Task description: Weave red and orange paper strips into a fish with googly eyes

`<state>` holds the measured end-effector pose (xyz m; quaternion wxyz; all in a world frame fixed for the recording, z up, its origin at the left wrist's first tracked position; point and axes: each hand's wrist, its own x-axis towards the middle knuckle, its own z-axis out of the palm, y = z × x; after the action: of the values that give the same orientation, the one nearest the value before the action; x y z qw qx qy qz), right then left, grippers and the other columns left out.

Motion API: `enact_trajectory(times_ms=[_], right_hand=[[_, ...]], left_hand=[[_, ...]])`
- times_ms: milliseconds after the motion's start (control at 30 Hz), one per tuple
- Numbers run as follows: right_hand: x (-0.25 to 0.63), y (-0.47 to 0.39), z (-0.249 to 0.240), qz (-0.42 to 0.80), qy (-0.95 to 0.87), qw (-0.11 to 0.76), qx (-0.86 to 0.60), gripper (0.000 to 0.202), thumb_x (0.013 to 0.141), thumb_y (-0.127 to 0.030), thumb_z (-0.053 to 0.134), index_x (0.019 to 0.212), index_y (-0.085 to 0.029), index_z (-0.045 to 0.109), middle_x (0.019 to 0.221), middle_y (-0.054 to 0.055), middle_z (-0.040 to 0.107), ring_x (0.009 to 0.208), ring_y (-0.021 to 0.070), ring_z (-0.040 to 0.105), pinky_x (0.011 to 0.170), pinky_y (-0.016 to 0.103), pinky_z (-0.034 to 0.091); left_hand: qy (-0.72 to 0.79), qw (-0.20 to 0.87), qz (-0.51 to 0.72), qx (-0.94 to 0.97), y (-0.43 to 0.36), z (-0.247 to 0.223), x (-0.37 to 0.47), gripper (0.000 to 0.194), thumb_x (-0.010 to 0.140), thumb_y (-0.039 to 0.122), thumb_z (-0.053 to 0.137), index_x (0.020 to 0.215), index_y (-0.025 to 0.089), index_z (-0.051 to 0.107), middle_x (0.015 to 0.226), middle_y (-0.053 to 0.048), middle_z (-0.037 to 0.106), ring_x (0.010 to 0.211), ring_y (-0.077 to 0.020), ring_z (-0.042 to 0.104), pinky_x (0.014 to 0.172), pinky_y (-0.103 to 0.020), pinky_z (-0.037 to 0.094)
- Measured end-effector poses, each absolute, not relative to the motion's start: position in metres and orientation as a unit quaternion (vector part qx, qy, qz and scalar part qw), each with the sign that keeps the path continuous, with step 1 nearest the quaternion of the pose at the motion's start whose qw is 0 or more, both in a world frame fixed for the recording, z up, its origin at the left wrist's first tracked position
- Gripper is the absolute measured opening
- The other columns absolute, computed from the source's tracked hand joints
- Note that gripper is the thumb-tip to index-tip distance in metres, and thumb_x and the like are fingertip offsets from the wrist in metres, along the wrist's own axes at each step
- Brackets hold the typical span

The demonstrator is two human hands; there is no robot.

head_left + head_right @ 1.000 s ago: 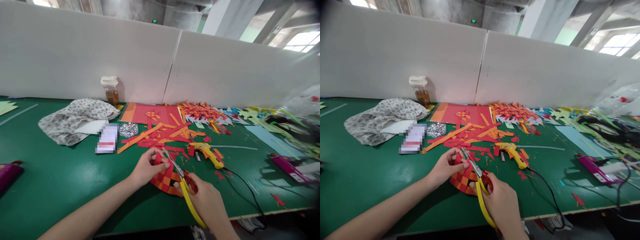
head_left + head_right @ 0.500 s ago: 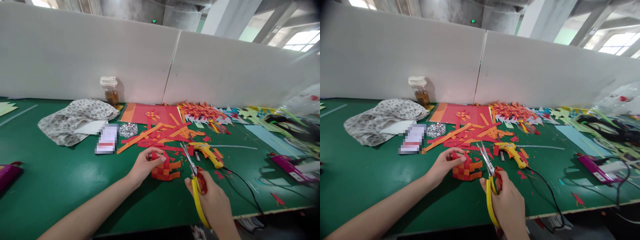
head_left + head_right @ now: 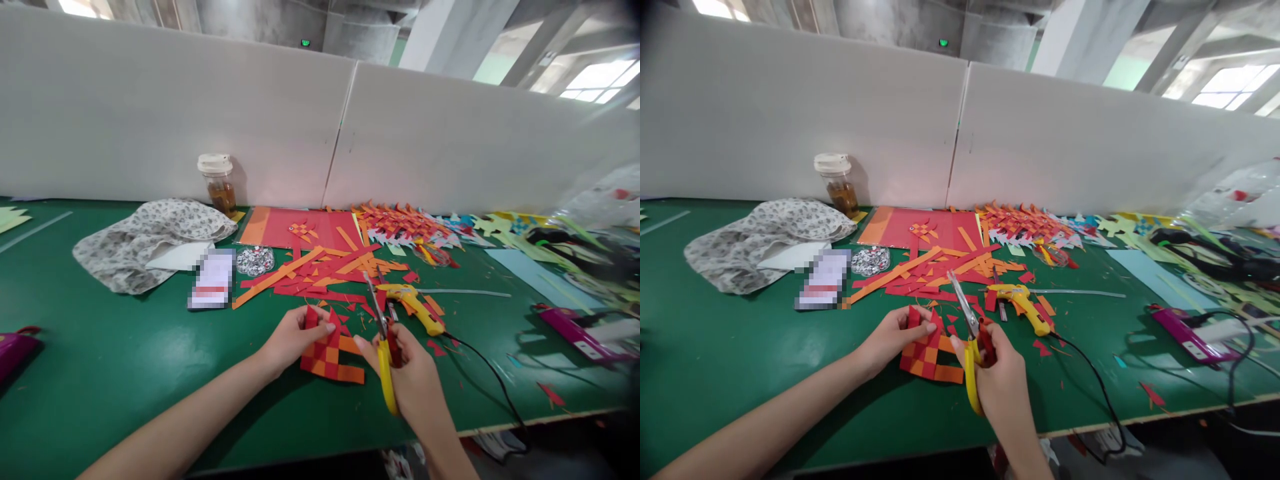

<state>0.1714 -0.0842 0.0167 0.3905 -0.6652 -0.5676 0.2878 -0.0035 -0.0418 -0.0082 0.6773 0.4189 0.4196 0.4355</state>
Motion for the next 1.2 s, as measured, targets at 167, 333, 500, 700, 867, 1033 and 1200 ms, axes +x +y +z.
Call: enact_trajectory(times_ms=[167, 333, 500, 700, 867, 1033, 1200], right_hand=[[0.161, -0.068, 0.016, 0.384, -0.55, 0.417, -0.613, 0.03, 0.065, -0.038, 0.07, 0.08, -0.018, 0.054, 0.071, 0.001, 0.059, 0.063, 0.0142, 0.055, 0.057, 0.024, 0.045], [0.156, -0.055, 0.02, 0.424, -0.555, 0.414, -0.584, 0.029, 0.06, -0.032, 0.074, 0.073, -0.017, 0.053, 0.069, 0.0, 0.06, 0.065, 0.0144, 0.056, 0.059, 0.024, 0.046], [0.158, -0.047, 0.019, 0.426, -0.499, 0.488, -0.575, 0.034, 0.055, -0.028, 0.078, 0.074, -0.017, 0.053, 0.067, -0.002, 0.059, 0.061, 0.0118, 0.055, 0.059, 0.024, 0.047], [0.159, -0.051, 0.026, 0.452, -0.358, 0.637, -0.512, 0.037, 0.05, -0.025, 0.081, 0.071, -0.018, 0.052, 0.068, -0.005, 0.057, 0.061, 0.0094, 0.058, 0.061, 0.021, 0.051], [0.159, -0.06, 0.022, 0.506, -0.356, 0.575, -0.536, 0.042, 0.043, -0.027, 0.084, 0.067, -0.016, 0.052, 0.061, -0.003, 0.06, 0.051, 0.0134, 0.061, 0.052, 0.027, 0.055], [0.147, -0.065, 0.01, 0.509, -0.301, 0.617, -0.519, 0.043, 0.048, -0.026, 0.084, 0.072, -0.017, 0.049, 0.062, -0.003, 0.063, 0.055, 0.0154, 0.066, 0.053, 0.023, 0.057], [0.131, -0.061, 0.006, 0.461, -0.23, 0.699, -0.496, 0.048, 0.048, -0.026, 0.084, 0.073, -0.02, 0.043, 0.065, -0.004, 0.065, 0.059, 0.0174, 0.068, 0.053, 0.024, 0.058]], left_hand=[[0.407, 0.666, 0.408, 0.473, -0.044, -0.008, -0.003, 0.027, 0.067, 0.04, 0.071, 0.074, 0.015, 0.063, 0.068, 0.0, 0.062, 0.063, -0.0115, 0.055, 0.063, -0.022, 0.04], [0.388, 0.645, 0.388, 0.531, -0.044, -0.015, -0.002, 0.021, 0.07, 0.035, 0.07, 0.071, 0.015, 0.063, 0.067, 0.0, 0.062, 0.062, -0.0114, 0.054, 0.062, -0.023, 0.041], [0.358, 0.709, 0.403, 0.454, -0.046, -0.007, -0.005, 0.042, 0.053, 0.021, 0.082, 0.089, 0.016, 0.059, 0.081, -0.001, 0.065, 0.07, -0.0132, 0.061, 0.068, -0.025, 0.048], [0.378, 0.767, 0.381, 0.353, -0.038, 0.003, -0.016, 0.053, 0.05, 0.017, 0.083, 0.095, 0.017, 0.055, 0.077, -0.004, 0.067, 0.064, -0.0172, 0.066, 0.056, -0.026, 0.053], [0.395, 0.732, 0.491, 0.259, -0.027, 0.005, -0.022, 0.04, 0.059, 0.019, 0.079, 0.092, 0.018, 0.056, 0.075, -0.002, 0.067, 0.064, -0.0142, 0.065, 0.059, -0.024, 0.053], [0.303, 0.792, 0.493, 0.195, -0.029, 0.007, -0.025, 0.033, 0.072, 0.044, 0.066, 0.093, 0.018, 0.063, 0.098, -0.008, 0.067, 0.087, -0.0194, 0.065, 0.074, -0.029, 0.053], [0.164, 0.814, 0.478, 0.286, -0.039, 0.009, -0.02, 0.052, 0.067, 0.046, 0.07, 0.11, 0.019, 0.06, 0.121, -0.01, 0.058, 0.118, -0.0276, 0.05, 0.092, -0.036, 0.045]])
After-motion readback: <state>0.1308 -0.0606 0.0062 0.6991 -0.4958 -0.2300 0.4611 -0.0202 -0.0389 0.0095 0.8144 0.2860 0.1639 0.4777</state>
